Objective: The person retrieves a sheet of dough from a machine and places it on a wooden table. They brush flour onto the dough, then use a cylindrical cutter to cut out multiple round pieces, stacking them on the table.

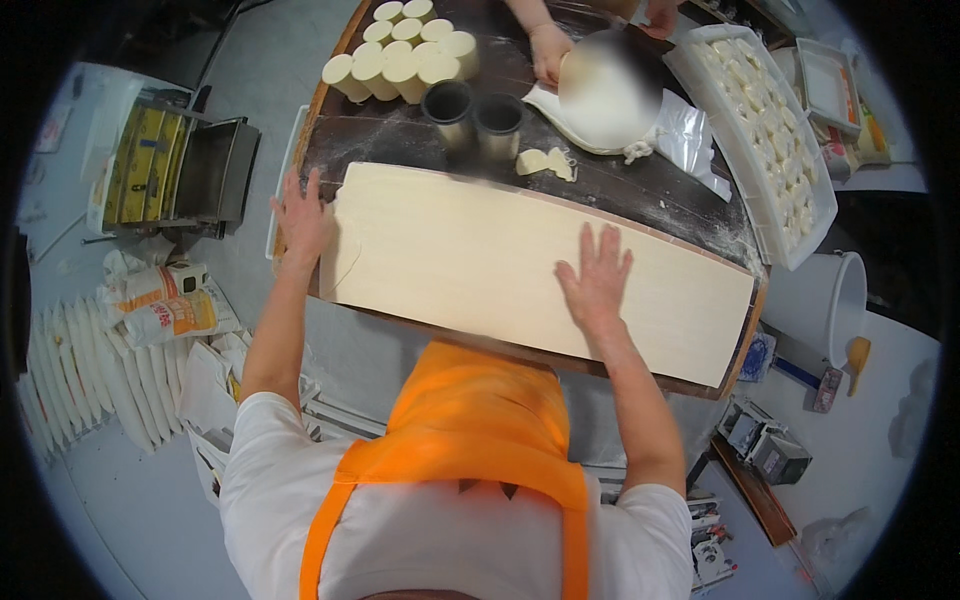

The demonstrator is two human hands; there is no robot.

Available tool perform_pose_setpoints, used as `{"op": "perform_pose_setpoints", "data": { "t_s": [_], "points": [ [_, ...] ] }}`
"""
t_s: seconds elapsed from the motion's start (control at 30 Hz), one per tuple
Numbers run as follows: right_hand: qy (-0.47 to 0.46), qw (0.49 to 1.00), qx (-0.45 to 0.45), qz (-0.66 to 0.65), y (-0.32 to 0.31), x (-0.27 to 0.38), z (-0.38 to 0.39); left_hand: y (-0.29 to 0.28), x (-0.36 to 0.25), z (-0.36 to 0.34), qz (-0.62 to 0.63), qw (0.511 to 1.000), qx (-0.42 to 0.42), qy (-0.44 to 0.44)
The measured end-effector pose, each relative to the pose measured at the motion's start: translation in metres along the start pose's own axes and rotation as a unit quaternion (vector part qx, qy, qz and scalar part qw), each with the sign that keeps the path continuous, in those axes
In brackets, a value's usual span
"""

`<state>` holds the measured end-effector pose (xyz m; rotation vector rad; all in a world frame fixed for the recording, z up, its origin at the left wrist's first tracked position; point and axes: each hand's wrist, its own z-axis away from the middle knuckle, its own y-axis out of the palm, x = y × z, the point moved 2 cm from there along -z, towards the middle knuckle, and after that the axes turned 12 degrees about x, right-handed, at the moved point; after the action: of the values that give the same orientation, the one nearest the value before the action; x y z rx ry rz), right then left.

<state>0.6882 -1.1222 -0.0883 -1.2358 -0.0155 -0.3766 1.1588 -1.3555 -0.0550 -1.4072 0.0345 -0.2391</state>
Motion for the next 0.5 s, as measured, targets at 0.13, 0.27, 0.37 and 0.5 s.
{"op": "perform_pose_setpoints", "data": {
  "t_s": [0.13,0.27,0.37,0.5],
  "points": [
    [-0.024,1.000,-0.008,0.017,0.014,0.070,-0.026,0.005,-0.095,0.038,0.057,0.988,0.004,0.143],
    [0.017,0.998,0.013,0.054,0.024,0.082,-0.037,0.047,-0.089,0.117,0.145,0.954,0.115,0.238],
    [-0.003,0.999,-0.008,0.033,0.024,0.080,-0.036,0.071,0.004,0.117,0.085,0.987,0.067,0.119],
    [-0.011,0.999,-0.015,0.040,0.024,0.082,-0.035,0.057,0.076,0.084,0.181,0.983,0.012,-0.007]
  ]
}}
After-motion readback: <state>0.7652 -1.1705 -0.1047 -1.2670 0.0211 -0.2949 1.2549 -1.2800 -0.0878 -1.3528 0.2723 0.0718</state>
